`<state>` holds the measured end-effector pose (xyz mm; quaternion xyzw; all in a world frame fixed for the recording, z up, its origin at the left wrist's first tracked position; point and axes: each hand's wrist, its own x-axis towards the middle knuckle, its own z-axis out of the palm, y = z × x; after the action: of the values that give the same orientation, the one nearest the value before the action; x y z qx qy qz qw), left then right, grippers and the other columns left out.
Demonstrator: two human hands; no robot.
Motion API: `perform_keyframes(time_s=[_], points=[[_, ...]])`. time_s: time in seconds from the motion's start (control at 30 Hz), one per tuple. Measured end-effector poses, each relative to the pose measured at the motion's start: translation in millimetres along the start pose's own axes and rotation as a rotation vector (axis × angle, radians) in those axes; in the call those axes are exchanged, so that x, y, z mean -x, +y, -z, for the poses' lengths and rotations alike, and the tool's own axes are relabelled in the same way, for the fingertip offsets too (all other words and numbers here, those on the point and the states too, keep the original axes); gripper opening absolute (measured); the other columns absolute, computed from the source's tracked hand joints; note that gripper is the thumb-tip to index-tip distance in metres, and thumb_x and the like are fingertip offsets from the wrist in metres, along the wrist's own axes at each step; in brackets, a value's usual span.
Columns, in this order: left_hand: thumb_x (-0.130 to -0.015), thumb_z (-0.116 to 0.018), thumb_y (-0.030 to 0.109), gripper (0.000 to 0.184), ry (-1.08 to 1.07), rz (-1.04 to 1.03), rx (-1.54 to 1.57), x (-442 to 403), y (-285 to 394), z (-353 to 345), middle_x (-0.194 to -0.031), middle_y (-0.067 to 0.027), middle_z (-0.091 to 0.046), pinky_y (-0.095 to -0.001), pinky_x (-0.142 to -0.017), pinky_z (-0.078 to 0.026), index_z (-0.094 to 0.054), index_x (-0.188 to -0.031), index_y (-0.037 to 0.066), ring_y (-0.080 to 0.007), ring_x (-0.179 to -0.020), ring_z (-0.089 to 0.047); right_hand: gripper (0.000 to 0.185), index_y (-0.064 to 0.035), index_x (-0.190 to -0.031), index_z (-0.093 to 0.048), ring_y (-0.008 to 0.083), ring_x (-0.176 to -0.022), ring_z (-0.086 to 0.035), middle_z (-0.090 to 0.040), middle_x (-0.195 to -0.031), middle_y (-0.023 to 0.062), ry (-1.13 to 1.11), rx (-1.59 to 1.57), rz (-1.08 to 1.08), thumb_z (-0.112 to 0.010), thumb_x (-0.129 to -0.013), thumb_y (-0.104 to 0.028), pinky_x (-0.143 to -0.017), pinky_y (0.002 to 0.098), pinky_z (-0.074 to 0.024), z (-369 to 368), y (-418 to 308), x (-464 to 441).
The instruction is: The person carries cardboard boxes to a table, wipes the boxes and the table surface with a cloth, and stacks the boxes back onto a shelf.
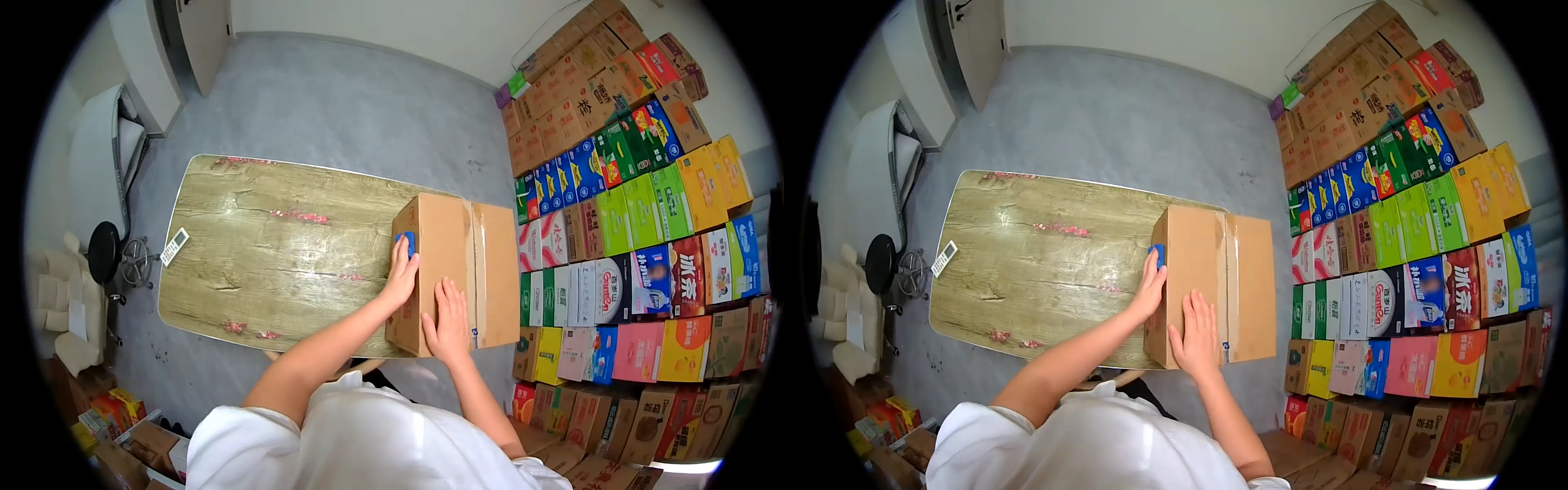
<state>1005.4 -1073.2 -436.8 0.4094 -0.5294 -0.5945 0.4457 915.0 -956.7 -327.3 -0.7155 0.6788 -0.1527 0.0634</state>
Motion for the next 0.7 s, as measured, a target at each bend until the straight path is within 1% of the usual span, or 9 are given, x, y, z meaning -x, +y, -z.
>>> perform_keyframes(time_s=[0.13, 0.2, 0.27, 0.3, 0.4, 0.5, 0.6, 0.63, 0.7], points=[[-0.1, -0.036, 0.031, 0.061, -0.001, 0.122, -0.021, 33, -35, -4, -0.151, -0.0233, -0.011, -0.0405, -0.114, -0.013, -0.015, -0.144, -0.005, -0.036, -0.141, -0.012, 0.061, 0.0019, -0.137, -0.037, 0.0359, -0.135, -0.031, -0.033, -0.145, 0.0205, 0.009, -0.043, 0.011, -0.059, -0.085, -0.021, -0.112, 0.0492, -0.0209, 3, -1, 0], [-0.1, -0.036, 0.031, 0.061, 0.001, 0.094, -0.061, 65, -35, -9, -0.15, -0.0245, -0.011, -0.0412, -0.114, -0.013, -0.015, -0.144, -0.005, -0.0376, -0.14, -0.012, 0.06, 0.0018, -0.136, -0.038, 0.0371, -0.134, -0.031, -0.034, -0.144, 0.0211, 0.034, -0.057, 0.016, -0.059, -0.084, -0.019, -0.112, 0.0494, -0.0214, 2, -1, -3], [-0.099, -0.036, 0.028, 0.059, 0.007, 0.039, -0.076, 81, -10, -11, -0.15, -0.0247, -0.01, -0.0427, -0.114, -0.012, -0.015, -0.144, -0.005, -0.0387, -0.14, -0.012, 0.06, 0.0017, -0.135, -0.039, 0.0373, -0.134, -0.031, -0.035, -0.144, 0.021, 0.041, -0.075, 0.01, -0.06, -0.083, -0.019, -0.112, 0.0491, -0.0218, 2, -3, -2], [-0.099, -0.036, 0.027, 0.059, 0.019, -0.046, -0.102, 77, -4, -10, -0.15, -0.0242, -0.01, -0.0426, -0.114, -0.012, -0.015, -0.144, -0.005, -0.0383, -0.14, -0.011, 0.06, 0.0017, -0.135, -0.039, 0.0373, -0.134, -0.031, -0.035, -0.144, 0.021, 0.045, -0.072, -0.004, -0.06, -0.083, -0.019, -0.112, 0.0491, -0.0218, 3, -4, 0], [-0.099, -0.036, 0.028, 0.059, 0.039, -0.259, -0.038, 15, 45, -2, -0.151, -0.023, -0.012, -0.0425, -0.114, -0.012, -0.016, -0.144, -0.005, -0.0372, -0.14, -0.012, 0.06, 0.0018, -0.136, -0.039, 0.0351, -0.134, -0.032, -0.035, -0.144, 0.0209, 0.019, -0.032, -0.003, -0.059, -0.085, -0.024, -0.112, 0.0497, -0.0214, 5, -4, -1], [-0.1, -0.036, 0.031, 0.059, 0.068, -0.102, -0.044, -50, 60, 3, -0.149, -0.0233, -0.017, -0.0412, -0.114, -0.015, -0.02, -0.142, -0.006, -0.0366, -0.139, -0.017, 0.059, 0.0015, -0.135, -0.04, 0.0351, -0.134, -0.032, -0.036, -0.143, 0.021, 0.002, -0.031, -0.011, -0.058, -0.086, -0.024, -0.112, 0.0495, -0.0214, 9, -6, 0], [-0.1, -0.037, 0.034, 0.058, 0.062, -0.005, -0.061, -90, 49, 9, -0.145, -0.0246, -0.024, -0.0398, -0.112, -0.02, -0.024, -0.14, -0.007, -0.0368, -0.136, -0.023, 0.058, -0.0007, -0.136, -0.04, 0.0342, -0.134, -0.033, -0.035, -0.144, 0.0188, 0.014, -0.037, -0.023, -0.058, -0.085, -0.023, -0.112, 0.048, -0.0217, 11, -5, 0], [-0.1, -0.037, 0.035, 0.059, 0.085, -0.142, -0.063, -115, -10, 0, -0.143, -0.0251, -0.026, -0.04, -0.111, -0.023, -0.025, -0.139, -0.007, -0.0375, -0.135, -0.025, 0.059, -0.0004, -0.136, -0.04, 0.0345, -0.134, -0.033, -0.036, -0.144, 0.0193, 0.015, -0.044, -0.021, -0.058, -0.085, -0.024, -0.112, 0.0484, -0.0217, 9, -4, -1], [-0.1, -0.035, 0.04, 0.064, 0.077, -0.09, -0.07, -115, -21, 3, -0.145, -0.0256, -0.023, -0.0396, -0.112, -0.019, -0.023, -0.14, -0.008, -0.0375, -0.137, -0.021, 0.06, -0.0006, -0.136, -0.039, 0.0346, -0.134, -0.033, -0.036, -0.143, 0.0195, 0.027, -0.049, -0.015, -0.059, -0.085, -0.025, -0.112, 0.0486, -0.0222, 4, -2, -1]])
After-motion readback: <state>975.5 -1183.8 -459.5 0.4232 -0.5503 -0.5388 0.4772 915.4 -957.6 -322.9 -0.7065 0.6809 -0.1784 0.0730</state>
